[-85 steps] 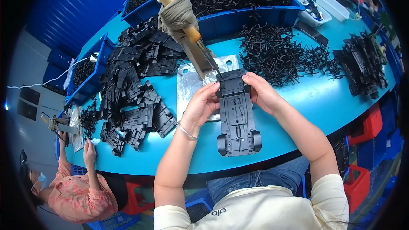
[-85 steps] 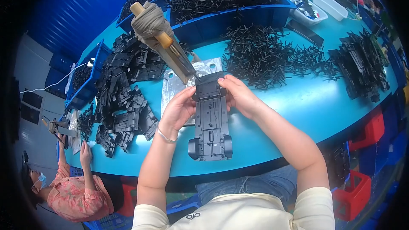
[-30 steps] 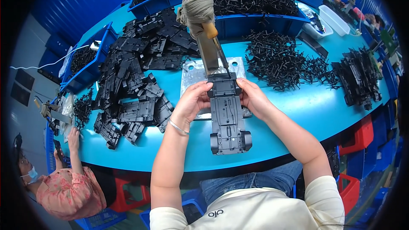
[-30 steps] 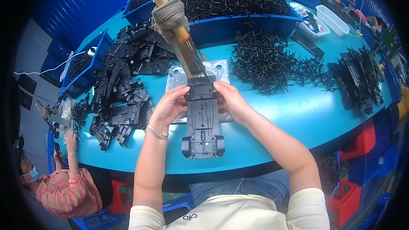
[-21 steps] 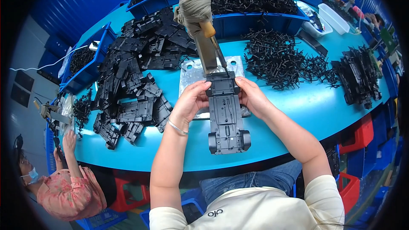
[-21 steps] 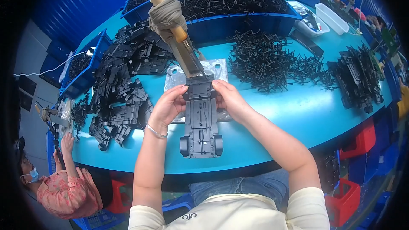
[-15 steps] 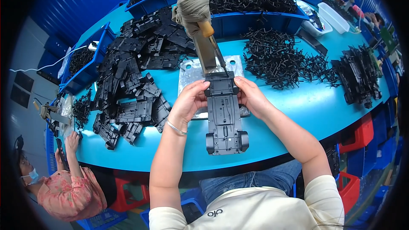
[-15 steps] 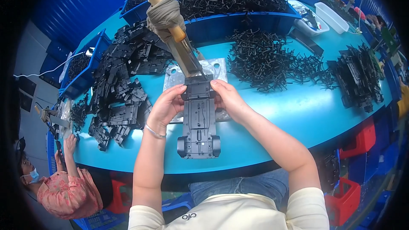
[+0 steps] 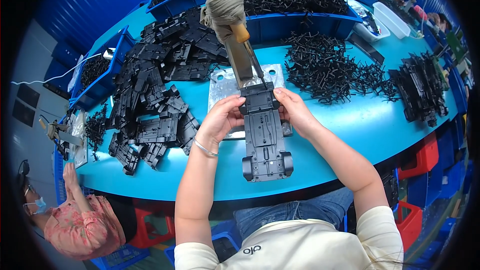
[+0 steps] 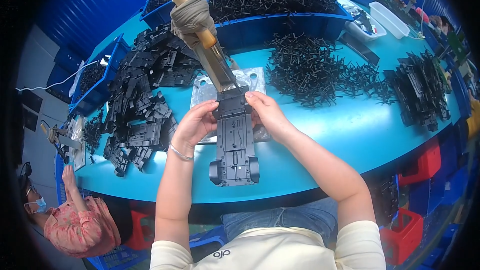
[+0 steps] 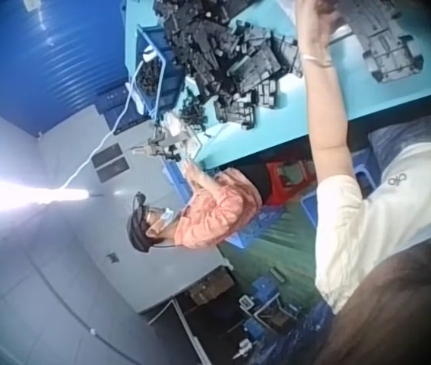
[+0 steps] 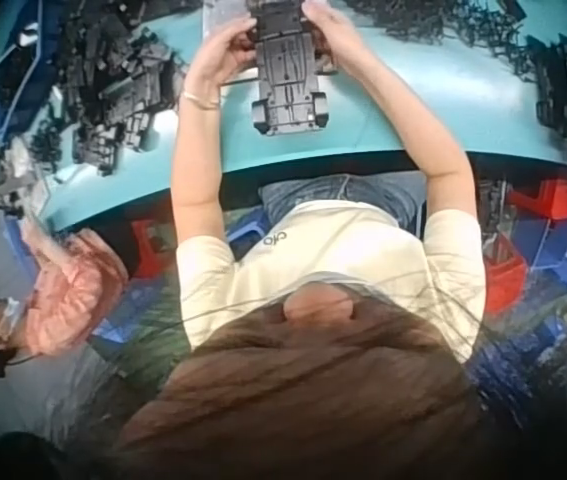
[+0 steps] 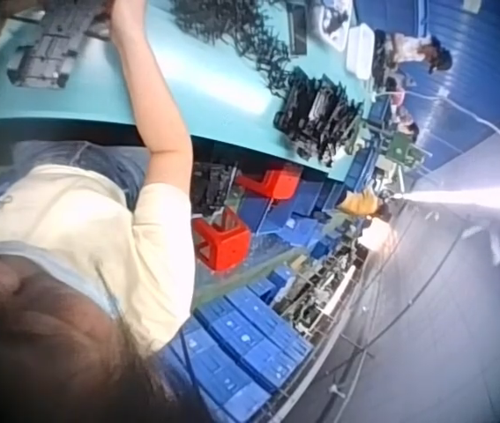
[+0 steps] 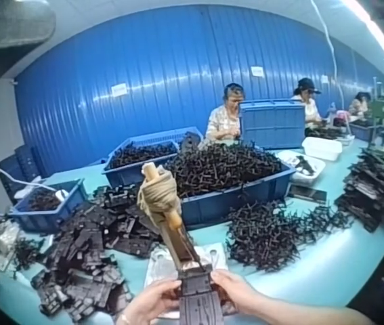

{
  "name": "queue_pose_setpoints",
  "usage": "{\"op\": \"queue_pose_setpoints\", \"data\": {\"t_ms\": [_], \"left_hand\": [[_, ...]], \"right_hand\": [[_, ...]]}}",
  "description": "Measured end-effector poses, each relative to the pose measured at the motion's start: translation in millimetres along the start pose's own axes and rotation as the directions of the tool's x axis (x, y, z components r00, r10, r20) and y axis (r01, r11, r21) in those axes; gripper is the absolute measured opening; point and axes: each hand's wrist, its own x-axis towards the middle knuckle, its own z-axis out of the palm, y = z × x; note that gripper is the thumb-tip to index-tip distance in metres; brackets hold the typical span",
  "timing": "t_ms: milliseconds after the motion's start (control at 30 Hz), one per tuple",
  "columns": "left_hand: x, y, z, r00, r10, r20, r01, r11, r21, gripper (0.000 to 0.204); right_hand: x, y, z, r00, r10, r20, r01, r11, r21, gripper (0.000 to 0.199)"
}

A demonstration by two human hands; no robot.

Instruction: Assembling plastic toy car chassis by attaching components using hands and a fixed assembly tool.

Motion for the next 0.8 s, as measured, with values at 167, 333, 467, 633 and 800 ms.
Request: {"op": "queue_pose_setpoints", "data": {"t_ms": [167, 333, 467, 633, 800], "left_hand": [[1.3, 0.0, -2.2, 0.999, -0.034, 0.035, 0.034, 0.999, -0.018, 0.019], [-0.5, 1.8, 1.5, 0.999, -0.032, 0.029, 0.033, 0.999, -0.037, 0.018], [-1.4, 0.9, 4.0, 0.999, -0.011, 0.030, 0.013, 0.998, -0.058, 0.016], [0.5, -3.6, 2.1, 1.000, 0.010, 0.012, -0.009, 0.996, -0.090, 0.016], [-0.8, -1.7, 6.4, 0.999, 0.021, -0.032, -0.023, 0.998, -0.053, 0.017]], "right_hand": [[-0.3, -0.8, 0.2, 0.999, -0.030, -0.018, 0.028, 0.997, -0.071, 0.034], [1.1, -1.2, -0.4, 1.000, -0.025, -0.012, 0.024, 0.999, -0.044, 0.035], [1.6, -1.0, -2.4, 1.000, -0.017, -0.006, 0.017, 1.000, -0.025, 0.036], [1.6, -1.2, -2.8, 1.000, -0.005, 0.006, 0.005, 1.000, 0.005, 0.036], [1.1, -4.2, -3.3, 1.000, 0.009, 0.007, -0.009, 1.000, -0.012, 0.035]]}}
